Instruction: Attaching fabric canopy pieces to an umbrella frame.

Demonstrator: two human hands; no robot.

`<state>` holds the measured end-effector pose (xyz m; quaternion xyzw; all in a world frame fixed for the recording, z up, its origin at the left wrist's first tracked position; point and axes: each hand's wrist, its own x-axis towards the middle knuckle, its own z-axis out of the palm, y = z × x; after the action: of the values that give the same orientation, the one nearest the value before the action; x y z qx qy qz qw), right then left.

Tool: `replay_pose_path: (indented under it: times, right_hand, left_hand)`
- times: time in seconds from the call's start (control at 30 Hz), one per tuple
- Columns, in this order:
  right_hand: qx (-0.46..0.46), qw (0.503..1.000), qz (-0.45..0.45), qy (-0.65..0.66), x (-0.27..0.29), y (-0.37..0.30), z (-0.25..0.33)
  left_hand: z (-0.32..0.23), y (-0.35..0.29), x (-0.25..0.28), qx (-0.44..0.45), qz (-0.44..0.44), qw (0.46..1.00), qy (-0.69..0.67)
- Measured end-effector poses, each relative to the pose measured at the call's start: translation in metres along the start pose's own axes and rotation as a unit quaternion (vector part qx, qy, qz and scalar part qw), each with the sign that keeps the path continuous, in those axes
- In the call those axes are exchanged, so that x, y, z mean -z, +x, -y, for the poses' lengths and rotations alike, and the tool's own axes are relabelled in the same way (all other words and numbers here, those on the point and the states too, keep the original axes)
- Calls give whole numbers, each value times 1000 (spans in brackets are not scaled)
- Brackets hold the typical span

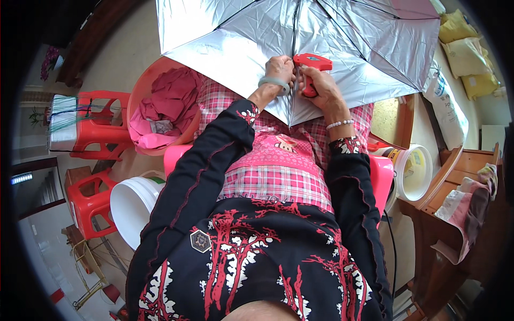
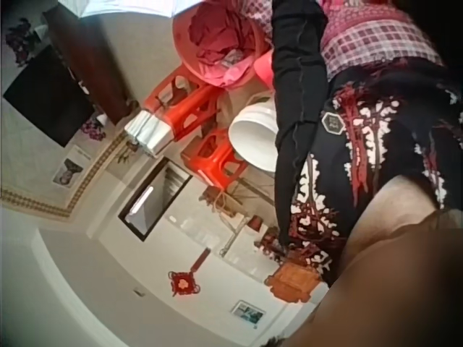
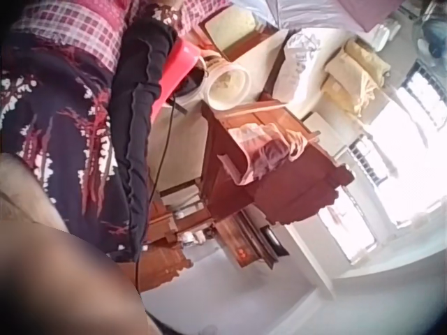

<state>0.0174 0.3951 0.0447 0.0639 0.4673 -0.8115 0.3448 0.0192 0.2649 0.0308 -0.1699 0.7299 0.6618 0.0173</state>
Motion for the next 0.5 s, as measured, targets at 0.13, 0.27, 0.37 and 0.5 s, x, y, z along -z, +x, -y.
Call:
replay_pose_path:
  times: [0.13, 0.27, 0.37, 0.5]
  right_hand:
    - [32, 997, -29, -62, -17, -20, 16]
    - [129, 967, -115, -187, -32, -64, 58]
    - [185, 926, -149, -294, -48, -91, 82]
    - [201, 901, -165, -347, -35, -76, 71]
  left_hand:
    - [24, 32, 13, -64, -23, 985, 156]
    - [-6, 50, 56, -178, 77, 882, 429]
    - [-47, 63, 127, -185, 123, 802, 555]
    - [-55, 75, 162, -275, -86, 658, 696]
